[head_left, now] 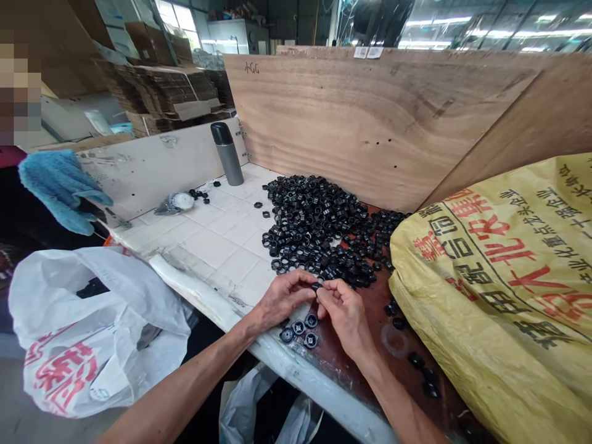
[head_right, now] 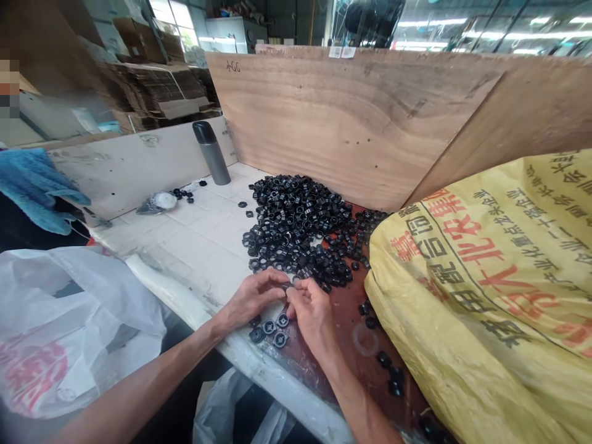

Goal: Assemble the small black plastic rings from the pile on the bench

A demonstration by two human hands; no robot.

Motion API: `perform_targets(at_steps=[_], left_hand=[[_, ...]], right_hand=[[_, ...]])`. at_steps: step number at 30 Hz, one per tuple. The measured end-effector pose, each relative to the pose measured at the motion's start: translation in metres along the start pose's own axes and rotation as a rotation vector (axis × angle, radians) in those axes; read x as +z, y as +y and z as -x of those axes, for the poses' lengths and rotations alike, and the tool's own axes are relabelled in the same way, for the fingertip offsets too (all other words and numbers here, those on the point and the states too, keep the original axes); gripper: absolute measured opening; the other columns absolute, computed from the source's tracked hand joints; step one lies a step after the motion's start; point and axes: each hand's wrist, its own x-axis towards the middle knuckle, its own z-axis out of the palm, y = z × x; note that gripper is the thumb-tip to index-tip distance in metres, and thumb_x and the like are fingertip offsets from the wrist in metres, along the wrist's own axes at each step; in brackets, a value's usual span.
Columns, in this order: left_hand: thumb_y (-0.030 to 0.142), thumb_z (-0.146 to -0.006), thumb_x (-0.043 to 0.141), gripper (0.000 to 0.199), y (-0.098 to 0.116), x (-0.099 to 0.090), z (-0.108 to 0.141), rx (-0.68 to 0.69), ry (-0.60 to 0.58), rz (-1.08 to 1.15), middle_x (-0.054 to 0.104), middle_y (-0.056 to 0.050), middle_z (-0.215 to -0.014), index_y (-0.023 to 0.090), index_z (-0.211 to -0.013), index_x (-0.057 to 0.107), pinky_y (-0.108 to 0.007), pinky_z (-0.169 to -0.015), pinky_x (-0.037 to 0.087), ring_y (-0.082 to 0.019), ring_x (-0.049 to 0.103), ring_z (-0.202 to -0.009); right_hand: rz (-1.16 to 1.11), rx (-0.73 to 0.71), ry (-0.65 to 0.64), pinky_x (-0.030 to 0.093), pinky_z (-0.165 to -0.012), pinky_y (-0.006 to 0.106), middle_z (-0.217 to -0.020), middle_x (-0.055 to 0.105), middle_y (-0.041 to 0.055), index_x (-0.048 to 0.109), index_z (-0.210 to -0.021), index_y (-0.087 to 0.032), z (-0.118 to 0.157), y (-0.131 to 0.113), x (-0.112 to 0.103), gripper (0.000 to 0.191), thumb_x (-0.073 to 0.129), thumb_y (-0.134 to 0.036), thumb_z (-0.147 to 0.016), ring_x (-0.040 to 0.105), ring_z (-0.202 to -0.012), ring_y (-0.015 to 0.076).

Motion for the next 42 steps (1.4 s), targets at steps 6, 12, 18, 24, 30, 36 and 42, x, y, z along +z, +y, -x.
perform_targets(at_steps=[6,12,18,24,30,36,42], left_hand=[[0.039,-0.084,0.069,0.03,0.006,0.003,0.0,-0.11,-0.031,0.12,0.07,-0.006,-0.091,0.015,-0.103,0.066,-0.035,-0.08,0.056,-0.02,0.069,-0.08],[0.034,-0.083,0.071,0.024,0.0,-0.001,0.0,0.066,0.032,-0.119,0.07,-0.007,-0.099,0.016,-0.1,0.069,-0.033,-0.088,0.052,-0.02,0.066,-0.093],[0.038,-0.087,0.065,0.029,0.007,0.001,0.0,-0.12,-0.029,0.047,0.072,-0.005,-0.09,0.015,-0.104,0.066,-0.034,-0.079,0.056,-0.019,0.069,-0.08],[0.031,-0.088,0.064,0.019,0.002,0.001,0.002,0.146,0.023,-0.306,0.07,-0.007,-0.103,0.018,-0.102,0.068,-0.034,-0.091,0.052,-0.02,0.065,-0.097],[0.026,-0.091,0.059,0.019,0.004,-0.006,0.01,0.163,-0.16,-0.429,0.068,-0.007,-0.105,0.019,-0.108,0.065,-0.032,-0.089,0.051,-0.019,0.065,-0.097],[0.041,-0.086,0.064,0.027,0.016,-0.006,-0.001,-0.073,-0.144,-0.599,0.065,-0.003,-0.078,0.016,-0.075,0.067,-0.025,-0.062,0.047,-0.015,0.06,-0.068],[0.028,-0.083,0.069,0.017,-0.003,0.019,-0.032,0.139,-0.037,-0.887,0.064,-0.004,-0.092,0.022,-0.099,0.07,-0.03,-0.077,0.048,-0.019,0.062,-0.082]], right_hand=[[0.112,-0.138,0.048,0.052,-0.065,0.029,-0.082,0.069,0.0056,0.066,-0.095,-0.02,0.0,0.004,0.0,0.026,0.059,-0.044,-0.089,0.063,-0.064,0.0161],[-0.03,0.028,0.013,0.05,-0.056,0.027,-0.058,0.063,-0.0006,0.061,-0.087,-0.02,0.0,0.005,0.005,0.026,0.055,-0.045,-0.091,0.059,-0.052,0.015],[0.141,-0.199,0.059,0.05,-0.069,0.028,-0.08,0.067,0.0044,0.063,-0.094,-0.02,0.004,0.002,0.002,0.021,0.055,-0.04,-0.09,0.063,-0.069,0.0165],[-0.194,0.117,-0.029,0.046,-0.055,0.024,-0.061,0.059,-0.0036,0.056,-0.09,-0.019,0.004,0.001,0.005,0.015,0.059,-0.034,-0.086,0.055,-0.051,0.0124],[-0.028,0.235,-0.145,0.041,-0.049,0.024,-0.057,0.057,-0.0032,0.056,-0.073,-0.019,0.001,-0.002,-0.014,0.027,0.057,-0.043,-0.086,0.049,-0.042,0.011],[0.842,-0.192,0.356,0.042,-0.064,0.028,-0.083,0.061,0.0053,0.059,-0.085,-0.019,-0.009,0.006,-0.051,0.012,0.067,-0.021,-0.077,0.059,-0.072,0.019],[1.009,-0.249,0.181,0.044,-0.067,0.028,-0.089,0.061,0.0077,0.058,-0.09,-0.018,-0.013,0.021,-0.049,0.017,0.059,-0.005,-0.08,0.061,-0.077,0.0196]])
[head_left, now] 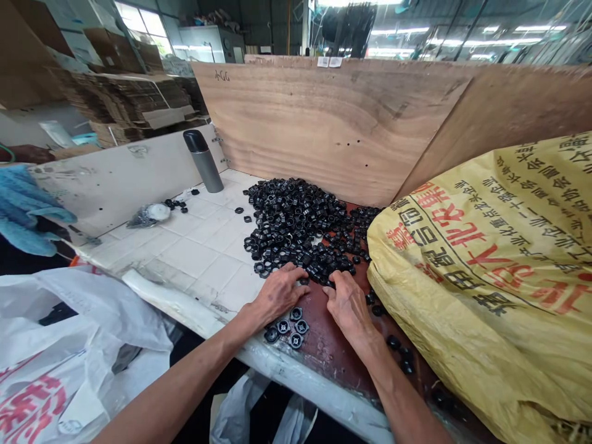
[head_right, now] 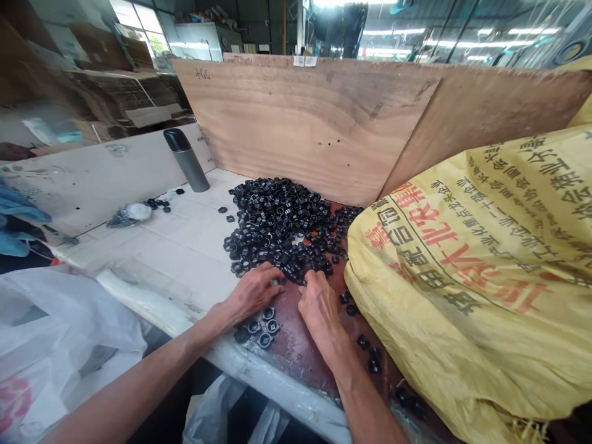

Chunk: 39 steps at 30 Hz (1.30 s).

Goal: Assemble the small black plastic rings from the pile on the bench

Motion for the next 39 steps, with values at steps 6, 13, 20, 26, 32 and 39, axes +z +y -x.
perform_targets(at_steps=[6,13,20,26,32,39], left_hand=[[0.018,-0.086,0.059,0.008,-0.005,0.001,0.005,0.093,-0.07,-0.063,0.064,-0.005,-0.093,0.021,-0.086,0.066,-0.03,-0.082,0.048,-0.02,0.062,-0.091],[0.015,-0.078,0.06,0.021,-0.009,-0.011,0.025,-0.071,0.007,0.264,0.065,0.002,-0.078,0.02,-0.098,0.061,-0.022,-0.059,0.047,-0.01,0.058,-0.058],[0.018,-0.077,0.063,0.025,-0.02,-0.006,0.025,-0.121,0.079,0.465,0.069,-0.002,-0.095,0.018,-0.102,0.068,-0.023,-0.066,0.05,-0.011,0.06,-0.068],[0.026,-0.078,0.071,0.034,-0.018,-0.004,0.025,-0.183,0.05,0.638,0.07,-0.002,-0.087,0.018,-0.111,0.064,-0.024,-0.068,0.053,-0.013,0.063,-0.071],[0.03,-0.077,0.077,0.035,-0.014,-0.008,0.027,-0.191,0.023,0.854,0.072,-0.005,-0.092,0.016,-0.107,0.066,-0.029,-0.078,0.056,-0.016,0.068,-0.08],[0.024,-0.067,0.085,0.034,-0.008,-0.013,0.023,-0.243,0.171,1.135,0.069,-0.004,-0.097,0.014,-0.093,0.066,-0.029,-0.084,0.057,-0.015,0.067,-0.087]], right_hand=[[-0.053,0.025,-0.041,0.043,-0.066,0.028,-0.086,0.063,0.0078,0.057,-0.084,-0.018,0.001,-0.007,-0.003,0.016,0.062,-0.007,-0.074,0.06,-0.074,0.0196],[-0.665,0.071,-0.166,0.046,-0.065,0.027,-0.081,0.064,0.0015,0.069,-0.092,-0.02,-0.001,-0.021,-0.011,0.015,0.06,-0.025,-0.081,0.059,-0.07,0.0164],[-0.931,0.232,-0.185,0.05,-0.066,0.028,-0.079,0.068,0.0015,0.066,-0.083,-0.019,0.0,-0.026,0.001,0.016,0.069,-0.034,-0.078,0.062,-0.07,0.0173],[-0.834,0.1,-0.033,0.053,-0.075,0.029,-0.096,0.071,0.0057,0.065,-0.076,-0.02,0.001,-0.034,0.005,0.013,0.067,-0.032,-0.083,0.067,-0.084,0.0194],[-0.81,0.082,-0.018,0.055,-0.079,0.032,-0.096,0.071,0.0051,0.068,-0.1,-0.022,0.004,-0.036,0.005,0.016,0.064,-0.03,-0.087,0.067,-0.083,0.0196],[-0.97,0.26,-0.092,0.057,-0.068,0.029,-0.08,0.071,0.0038,0.065,-0.088,-0.02,0.005,-0.038,0.0,0.013,0.068,-0.032,-0.082,0.071,-0.073,0.0202]])
